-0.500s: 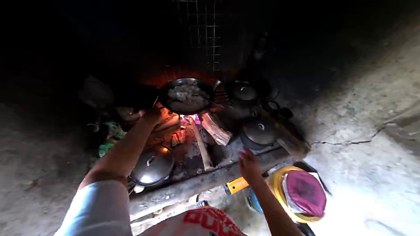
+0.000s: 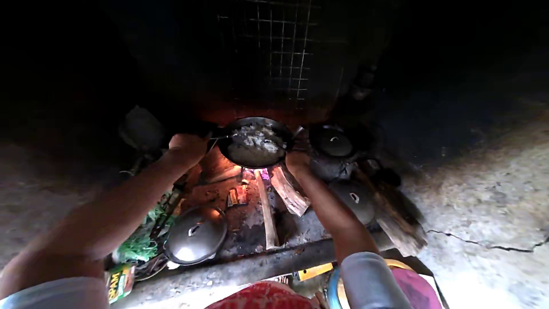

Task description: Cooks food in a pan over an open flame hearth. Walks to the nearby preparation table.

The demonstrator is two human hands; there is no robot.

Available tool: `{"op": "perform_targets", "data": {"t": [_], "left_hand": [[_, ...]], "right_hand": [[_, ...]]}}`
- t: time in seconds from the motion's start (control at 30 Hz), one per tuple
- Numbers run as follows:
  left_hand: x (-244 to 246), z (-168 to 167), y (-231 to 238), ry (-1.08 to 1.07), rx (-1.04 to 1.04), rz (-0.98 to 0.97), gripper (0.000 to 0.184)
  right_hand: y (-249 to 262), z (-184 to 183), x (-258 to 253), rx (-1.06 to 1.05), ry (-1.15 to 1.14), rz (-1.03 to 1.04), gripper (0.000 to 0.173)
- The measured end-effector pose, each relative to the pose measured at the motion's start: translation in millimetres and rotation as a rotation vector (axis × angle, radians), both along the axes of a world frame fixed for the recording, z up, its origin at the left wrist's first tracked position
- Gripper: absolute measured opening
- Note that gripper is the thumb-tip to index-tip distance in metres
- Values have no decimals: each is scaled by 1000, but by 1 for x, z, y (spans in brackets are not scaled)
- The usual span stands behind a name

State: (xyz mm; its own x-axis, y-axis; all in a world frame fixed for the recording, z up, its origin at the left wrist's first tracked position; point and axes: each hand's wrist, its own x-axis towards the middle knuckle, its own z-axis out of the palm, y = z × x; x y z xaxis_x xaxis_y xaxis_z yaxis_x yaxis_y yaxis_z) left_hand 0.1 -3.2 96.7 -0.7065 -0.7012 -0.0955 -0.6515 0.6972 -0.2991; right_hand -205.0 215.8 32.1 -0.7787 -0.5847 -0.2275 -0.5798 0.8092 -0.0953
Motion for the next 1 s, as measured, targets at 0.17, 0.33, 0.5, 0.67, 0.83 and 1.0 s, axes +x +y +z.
{"op": "perform_targets", "data": {"t": [0.17,0.33,0.5,0.67,0.83,1.0], "left_hand": [[-41,-5,6,94,31,85,54],[-94,-44,-25,105,91,145,24],[-94,-30,-50,43,175,82,27],[-92,-17,-82,39,548,107,23],[-114,-52,-57,205,674,199,27],[-87,-44,-59,310,756,217,32]], "right_hand": [[-11,53,1,105,105,187,22],[-20,97,4,202,183,233,22],[-11,81,-4,202,121,160,25],[-3,50,-25,72,25,100,28],[-10,36,-28,11,-32,60,30],[-1,71,-37,61,-19,102,29]]}}
